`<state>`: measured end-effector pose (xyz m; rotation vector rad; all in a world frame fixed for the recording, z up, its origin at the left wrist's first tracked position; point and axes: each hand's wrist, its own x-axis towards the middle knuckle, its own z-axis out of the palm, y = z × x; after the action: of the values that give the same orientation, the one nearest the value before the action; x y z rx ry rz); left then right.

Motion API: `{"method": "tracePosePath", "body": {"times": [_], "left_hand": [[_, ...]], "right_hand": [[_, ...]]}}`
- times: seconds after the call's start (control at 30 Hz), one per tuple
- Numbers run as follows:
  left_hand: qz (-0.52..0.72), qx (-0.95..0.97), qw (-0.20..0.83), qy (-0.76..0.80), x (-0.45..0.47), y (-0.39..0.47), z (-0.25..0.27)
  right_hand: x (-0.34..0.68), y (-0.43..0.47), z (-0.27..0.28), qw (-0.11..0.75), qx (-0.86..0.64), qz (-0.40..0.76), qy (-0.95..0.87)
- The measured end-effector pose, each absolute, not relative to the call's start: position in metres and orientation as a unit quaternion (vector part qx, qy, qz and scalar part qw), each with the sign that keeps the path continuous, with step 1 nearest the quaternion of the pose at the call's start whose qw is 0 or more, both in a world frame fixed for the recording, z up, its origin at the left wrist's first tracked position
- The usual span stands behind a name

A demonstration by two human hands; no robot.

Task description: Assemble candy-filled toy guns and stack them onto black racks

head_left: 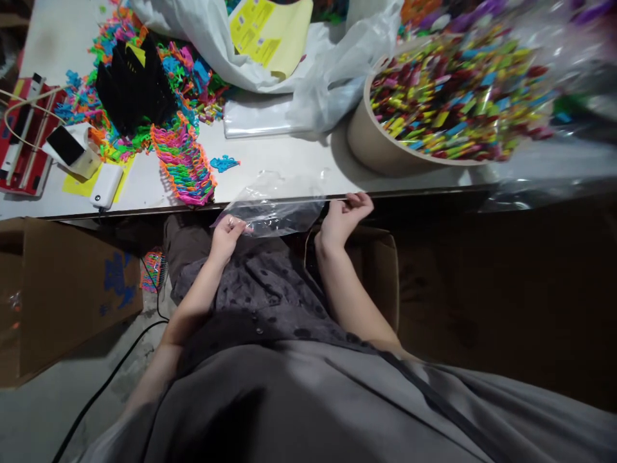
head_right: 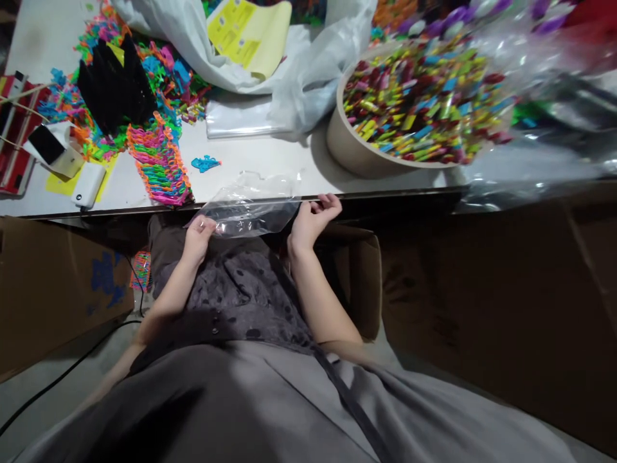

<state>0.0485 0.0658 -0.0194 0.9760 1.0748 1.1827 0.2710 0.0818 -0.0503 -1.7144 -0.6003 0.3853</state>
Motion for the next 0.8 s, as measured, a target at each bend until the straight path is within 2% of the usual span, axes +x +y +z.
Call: {"method": "tracePosePath", "body": {"times": [0.07,0.3,0.47,0.63,0.8], "left_hand": [[0.505,0.431,0.590,0.459,0.052,0.072,-0.021],[0.436,0.349,0.706,0.435,0.038,0.073,-0.028],[0.424,0.310,0.688,0.501,0.003,0.064,-0.052],[0.422,0.273,0.665,0.552,-0.023,0.051,-0.070],[0.439,0.266,0.640,0.572,-0.039,0.044,-0.076]], "right_hand": [[0.268,0.079,-0.048,0.559,-0.747,0.125,-0.336],[0.273,0.106,-0.054,0.351,-0.741,0.144,-0.553],[0.279,0.137,-0.075,0.175,-0.745,0.170,-0.621],[0.284,0.148,-0.076,0.180,-0.728,0.266,-0.606],[0.299,0.143,-0.064,0.275,-0.678,0.443,-0.519]]}}
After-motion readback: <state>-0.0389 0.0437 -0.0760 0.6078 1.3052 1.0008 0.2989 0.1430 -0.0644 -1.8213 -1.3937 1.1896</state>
